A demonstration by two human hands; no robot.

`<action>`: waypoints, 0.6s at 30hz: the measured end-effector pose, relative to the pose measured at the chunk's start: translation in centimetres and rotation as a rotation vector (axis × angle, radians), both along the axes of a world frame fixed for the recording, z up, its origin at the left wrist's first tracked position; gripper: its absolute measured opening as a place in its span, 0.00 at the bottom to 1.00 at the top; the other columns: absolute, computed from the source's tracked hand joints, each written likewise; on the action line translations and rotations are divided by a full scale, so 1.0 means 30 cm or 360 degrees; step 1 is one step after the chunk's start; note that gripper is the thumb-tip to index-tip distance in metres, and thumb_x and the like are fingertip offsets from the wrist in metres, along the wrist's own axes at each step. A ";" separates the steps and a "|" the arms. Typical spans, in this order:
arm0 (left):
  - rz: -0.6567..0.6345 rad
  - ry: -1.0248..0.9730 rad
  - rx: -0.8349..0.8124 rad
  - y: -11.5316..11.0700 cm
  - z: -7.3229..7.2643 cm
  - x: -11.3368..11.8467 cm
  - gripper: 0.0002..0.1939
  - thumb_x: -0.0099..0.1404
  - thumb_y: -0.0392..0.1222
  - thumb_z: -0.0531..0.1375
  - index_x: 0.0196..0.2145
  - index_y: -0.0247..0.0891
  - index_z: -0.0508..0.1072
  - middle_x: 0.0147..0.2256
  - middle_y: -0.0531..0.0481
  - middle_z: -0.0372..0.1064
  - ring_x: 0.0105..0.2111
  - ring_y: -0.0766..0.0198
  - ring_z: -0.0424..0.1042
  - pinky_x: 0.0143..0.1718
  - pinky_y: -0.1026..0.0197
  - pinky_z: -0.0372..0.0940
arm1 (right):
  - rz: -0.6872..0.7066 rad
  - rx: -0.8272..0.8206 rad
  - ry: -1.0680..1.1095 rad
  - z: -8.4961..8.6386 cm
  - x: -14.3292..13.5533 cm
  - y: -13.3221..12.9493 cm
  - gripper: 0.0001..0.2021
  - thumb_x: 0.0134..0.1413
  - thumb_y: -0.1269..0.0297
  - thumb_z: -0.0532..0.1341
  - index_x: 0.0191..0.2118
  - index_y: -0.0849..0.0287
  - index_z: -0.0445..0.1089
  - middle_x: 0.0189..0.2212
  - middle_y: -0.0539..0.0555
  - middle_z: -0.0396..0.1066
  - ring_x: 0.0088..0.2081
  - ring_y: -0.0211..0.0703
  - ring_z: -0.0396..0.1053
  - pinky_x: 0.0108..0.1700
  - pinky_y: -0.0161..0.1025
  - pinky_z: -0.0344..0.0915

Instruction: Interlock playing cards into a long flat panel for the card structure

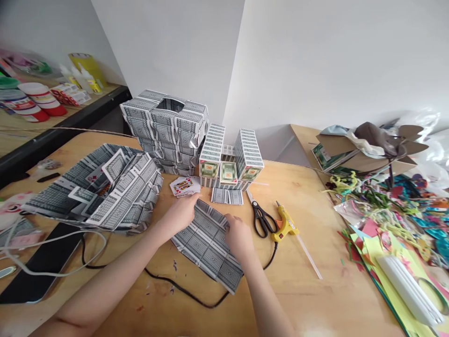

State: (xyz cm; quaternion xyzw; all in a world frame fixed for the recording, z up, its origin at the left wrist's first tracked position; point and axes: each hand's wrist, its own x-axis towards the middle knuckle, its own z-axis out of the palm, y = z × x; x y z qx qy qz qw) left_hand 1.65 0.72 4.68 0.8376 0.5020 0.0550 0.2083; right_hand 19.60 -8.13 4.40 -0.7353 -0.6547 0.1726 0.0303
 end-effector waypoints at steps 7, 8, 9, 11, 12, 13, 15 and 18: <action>-0.0073 -0.0301 -0.0080 0.041 -0.014 -0.047 0.10 0.55 0.33 0.57 0.36 0.39 0.71 0.39 0.49 0.67 0.40 0.60 0.68 0.42 0.62 0.61 | 0.0042 0.0268 -0.0082 -0.059 -0.057 -0.014 0.15 0.52 0.80 0.47 0.37 0.59 0.67 0.34 0.55 0.70 0.41 0.43 0.65 0.38 0.34 0.58; -0.0042 -0.0342 -0.0089 0.043 -0.017 -0.051 0.09 0.54 0.34 0.58 0.35 0.40 0.72 0.39 0.49 0.67 0.39 0.61 0.68 0.43 0.62 0.61 | 0.0046 0.0286 -0.0063 -0.063 -0.056 -0.013 0.16 0.51 0.81 0.47 0.38 0.59 0.67 0.35 0.56 0.70 0.41 0.43 0.65 0.39 0.34 0.59; -0.0018 -0.0386 -0.0092 0.043 -0.020 -0.052 0.08 0.55 0.34 0.58 0.35 0.40 0.72 0.39 0.49 0.67 0.39 0.61 0.68 0.43 0.62 0.61 | 0.0049 0.0304 -0.0041 -0.066 -0.054 -0.011 0.16 0.51 0.81 0.47 0.39 0.59 0.67 0.36 0.56 0.70 0.42 0.42 0.64 0.40 0.34 0.59; -0.0018 -0.0456 -0.0083 0.040 -0.024 -0.050 0.07 0.55 0.36 0.59 0.34 0.40 0.73 0.39 0.50 0.68 0.40 0.62 0.68 0.44 0.62 0.60 | 0.0059 0.0338 0.0037 -0.068 -0.048 -0.007 0.18 0.52 0.81 0.47 0.43 0.59 0.66 0.39 0.56 0.70 0.43 0.41 0.65 0.42 0.34 0.60; -0.0035 -0.0463 -0.0070 0.038 -0.024 -0.048 0.07 0.55 0.36 0.59 0.33 0.40 0.74 0.38 0.50 0.69 0.40 0.62 0.68 0.44 0.62 0.60 | 0.0065 0.0349 0.0088 -0.067 -0.046 -0.005 0.18 0.53 0.80 0.47 0.45 0.59 0.66 0.40 0.56 0.70 0.44 0.41 0.65 0.43 0.34 0.60; -0.0055 -0.0444 -0.0058 0.034 -0.023 -0.044 0.07 0.55 0.35 0.59 0.33 0.40 0.74 0.37 0.51 0.70 0.39 0.61 0.68 0.44 0.62 0.60 | 0.0062 0.0349 0.0130 -0.066 -0.045 -0.002 0.18 0.54 0.78 0.48 0.46 0.59 0.65 0.41 0.56 0.70 0.44 0.41 0.65 0.44 0.34 0.60; -0.0079 -0.0333 -0.0038 0.027 -0.018 -0.038 0.08 0.54 0.33 0.58 0.33 0.41 0.74 0.35 0.51 0.71 0.38 0.60 0.69 0.41 0.62 0.61 | 0.0023 0.0330 0.0155 -0.064 -0.046 0.004 0.16 0.55 0.75 0.49 0.46 0.58 0.66 0.41 0.55 0.71 0.43 0.41 0.67 0.43 0.35 0.60; -0.0100 -0.0148 0.0031 0.017 -0.012 -0.032 0.11 0.53 0.30 0.56 0.33 0.41 0.74 0.35 0.49 0.72 0.37 0.59 0.69 0.36 0.62 0.61 | -0.0025 0.0332 0.0066 -0.068 -0.056 0.008 0.12 0.55 0.72 0.51 0.41 0.58 0.69 0.37 0.54 0.72 0.39 0.42 0.68 0.39 0.34 0.60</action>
